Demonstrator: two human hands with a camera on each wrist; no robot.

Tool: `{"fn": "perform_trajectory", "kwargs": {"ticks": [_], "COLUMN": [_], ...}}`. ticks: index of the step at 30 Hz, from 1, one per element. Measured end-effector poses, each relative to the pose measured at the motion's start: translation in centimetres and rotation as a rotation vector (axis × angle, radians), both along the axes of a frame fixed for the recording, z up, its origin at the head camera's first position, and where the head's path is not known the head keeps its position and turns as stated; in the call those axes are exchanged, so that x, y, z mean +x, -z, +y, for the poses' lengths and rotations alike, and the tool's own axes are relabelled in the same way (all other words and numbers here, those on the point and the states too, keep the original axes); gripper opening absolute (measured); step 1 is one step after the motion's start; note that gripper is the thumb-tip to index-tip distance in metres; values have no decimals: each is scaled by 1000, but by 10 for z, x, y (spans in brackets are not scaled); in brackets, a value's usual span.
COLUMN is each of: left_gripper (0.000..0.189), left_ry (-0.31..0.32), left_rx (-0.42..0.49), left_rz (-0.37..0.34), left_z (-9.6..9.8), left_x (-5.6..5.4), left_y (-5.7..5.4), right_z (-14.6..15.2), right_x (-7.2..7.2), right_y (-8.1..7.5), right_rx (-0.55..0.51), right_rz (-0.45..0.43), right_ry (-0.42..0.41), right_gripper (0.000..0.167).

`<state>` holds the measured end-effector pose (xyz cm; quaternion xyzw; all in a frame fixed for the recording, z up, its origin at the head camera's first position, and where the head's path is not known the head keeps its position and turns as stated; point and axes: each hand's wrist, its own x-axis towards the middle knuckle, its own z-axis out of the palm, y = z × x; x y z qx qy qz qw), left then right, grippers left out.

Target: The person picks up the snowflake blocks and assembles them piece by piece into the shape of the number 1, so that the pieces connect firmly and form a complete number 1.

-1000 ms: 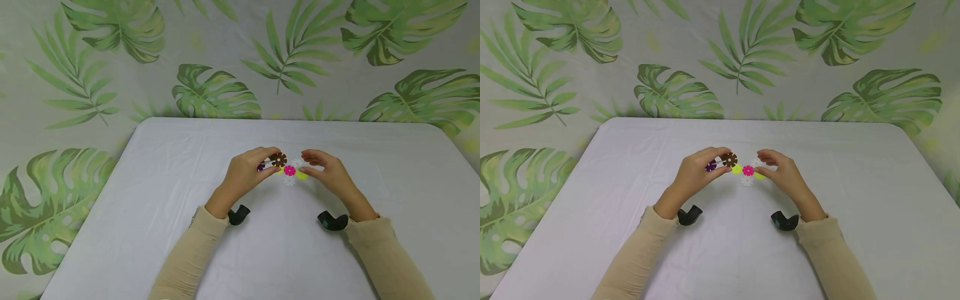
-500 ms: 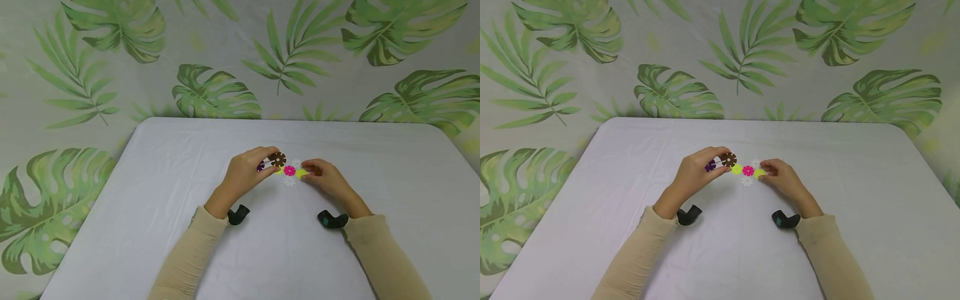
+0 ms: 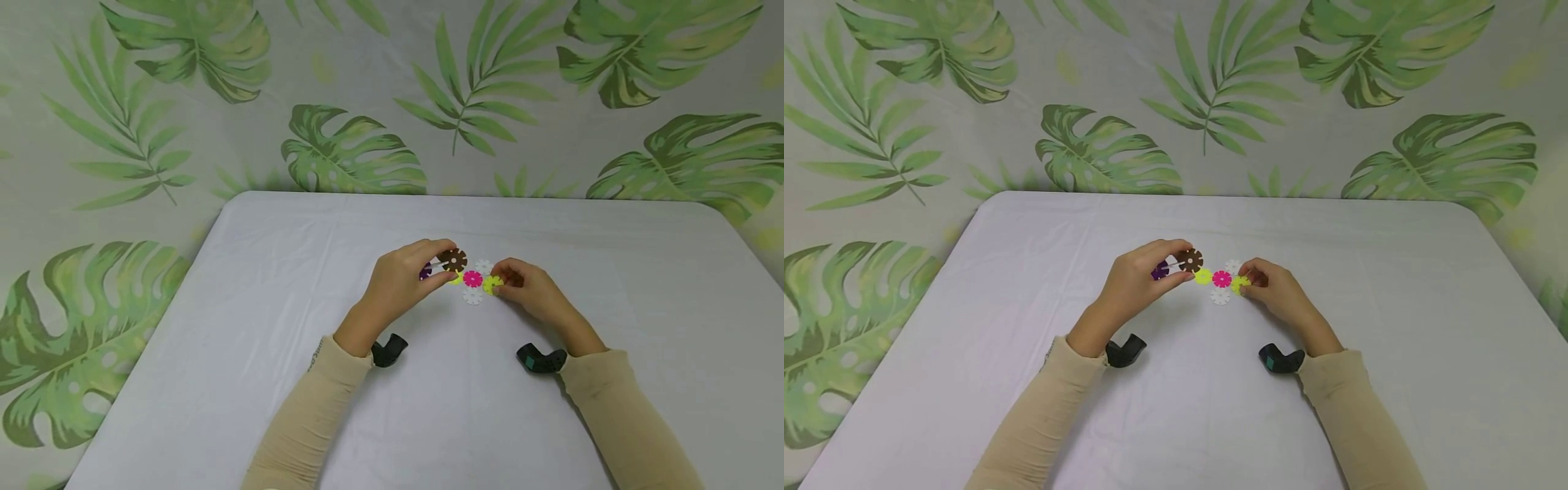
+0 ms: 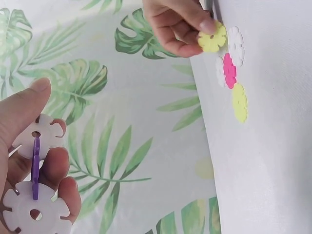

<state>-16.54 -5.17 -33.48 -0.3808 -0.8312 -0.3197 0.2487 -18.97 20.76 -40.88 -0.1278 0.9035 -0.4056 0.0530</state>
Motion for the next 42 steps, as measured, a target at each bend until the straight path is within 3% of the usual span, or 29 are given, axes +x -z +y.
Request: {"fn": "perform_trajectory", "kwargs": {"ticks": [10, 18, 27, 35, 42], "left_gripper": [35, 35, 35, 34, 34], "left_ry": [15, 7, 7, 5, 6], "left_rx": [9, 1, -4, -8, -16], "left_rz": [-7, -7, -17, -27, -44], "left_z": [0, 0, 0, -1, -1], "left_x": [0, 0, 0, -1, 0], "left_y": [0, 0, 0, 0, -1], "right_z": [1, -4, -17, -31, -36], "right_x": [4, 10, 13, 19, 21], "right_y": [-20, -44, -63, -76, -75], "right_rx": [-240, -508, -583, -701, -646], "right_rz": [-37, 19, 111, 152, 219], "right_ry": [45, -31, -74, -171, -227], "right_gripper": [25, 18, 11, 12, 12]}}
